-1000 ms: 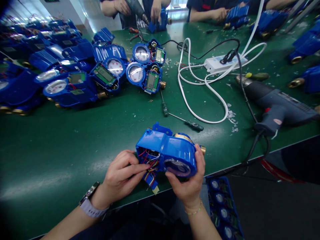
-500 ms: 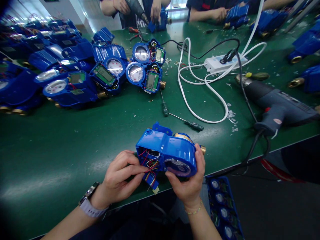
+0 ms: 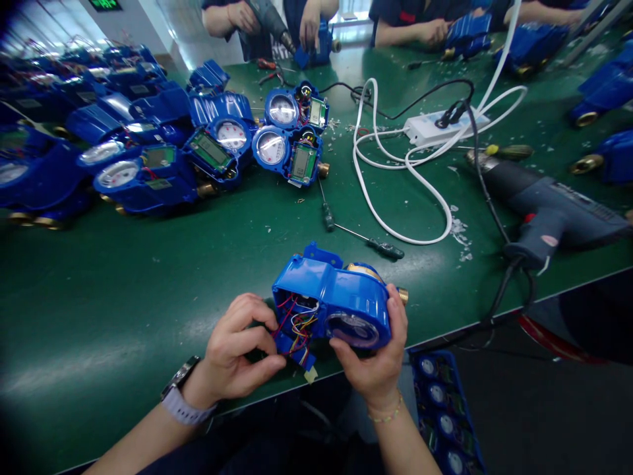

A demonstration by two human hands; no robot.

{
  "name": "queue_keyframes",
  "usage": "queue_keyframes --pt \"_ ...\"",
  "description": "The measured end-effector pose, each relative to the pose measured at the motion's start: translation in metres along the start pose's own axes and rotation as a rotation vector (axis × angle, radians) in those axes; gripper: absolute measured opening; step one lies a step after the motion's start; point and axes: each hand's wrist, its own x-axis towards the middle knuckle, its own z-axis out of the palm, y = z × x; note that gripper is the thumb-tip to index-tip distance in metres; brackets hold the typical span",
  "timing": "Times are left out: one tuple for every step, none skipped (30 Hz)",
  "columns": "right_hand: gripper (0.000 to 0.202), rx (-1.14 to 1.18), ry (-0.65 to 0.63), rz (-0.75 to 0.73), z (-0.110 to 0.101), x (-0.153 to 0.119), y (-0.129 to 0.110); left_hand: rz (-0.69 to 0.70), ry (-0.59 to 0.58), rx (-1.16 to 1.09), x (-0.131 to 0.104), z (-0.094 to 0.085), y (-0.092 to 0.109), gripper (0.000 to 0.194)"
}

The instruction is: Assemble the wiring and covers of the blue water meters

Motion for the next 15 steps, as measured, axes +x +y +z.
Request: queue_keyframes --pt "0.103 0.001 0.001 0.002 0.0004 0.0001 0.0 -0.008 0.001 0.0 -0.0004 0.0003 -0.0003 0.038" --pt "0.103 0.001 0.002 0.003 0.0007 0.0001 0.0001 -0.014 0.003 0.004 -0.0006 0.0004 -0.0006 0.038" --pt "0.103 0.001 0.003 0.005 0.001 0.0001 0.0003 -0.017 0.006 0.01 -0.0007 0.0004 -0.001 0.036" --pt "0.103 0.001 0.002 0.006 0.0012 0.0 0.0004 -0.021 0.009 0.015 -0.0006 0.0002 -0.0014 0.033" --pt "0.103 -0.001 0.002 0.008 0.0012 -0.0001 0.0005 -0.03 0.012 0.013 -0.0004 -0.0003 -0.0018 0.03" --pt "0.103 -0.003 0.001 0.008 0.0011 -0.0002 0.0006 -0.043 0.015 0.003 -0.0001 -0.001 -0.0022 0.028" --pt "0.103 -0.005 0.0 0.009 0.0008 -0.0002 0.0005 -0.057 0.016 -0.013 0.0002 -0.0018 -0.0026 0.027" --pt "0.102 -0.006 -0.001 0.009 0.0006 -0.0002 0.0004 -0.072 0.015 -0.034 0.0005 -0.0029 -0.003 0.026" --pt "0.102 -0.008 0.0 0.011 0.0003 -0.0002 0.0002 -0.083 0.011 -0.057 0.0007 -0.004 -0.0033 0.026" --pt "0.102 -0.009 0.0 0.01 0.0 -0.0001 0.0 -0.088 0.004 -0.08 0.0009 -0.005 -0.0036 0.025" --pt "0.102 -0.01 0.001 0.009 -0.0001 -0.0001 -0.0001 -0.086 -0.008 -0.099 0.0011 -0.006 -0.0038 0.024" --pt "0.102 -0.01 0.001 0.008 -0.0001 0.0 -0.0003 -0.081 -0.021 -0.117 0.0013 -0.0069 -0.004 0.023" --pt "0.102 -0.009 0.003 0.005 0.0 0.0 -0.0003 -0.07 -0.035 -0.132 0.0016 -0.0076 -0.004 0.022" --pt "0.102 -0.009 0.003 0.004 0.0001 0.0 -0.0003 -0.058 -0.047 -0.144 0.002 -0.0082 -0.004 0.021" --pt "0.101 -0.008 0.002 0.003 0.0003 0.0 -0.0003 -0.043 -0.055 -0.155 0.0025 -0.0085 -0.004 0.02"
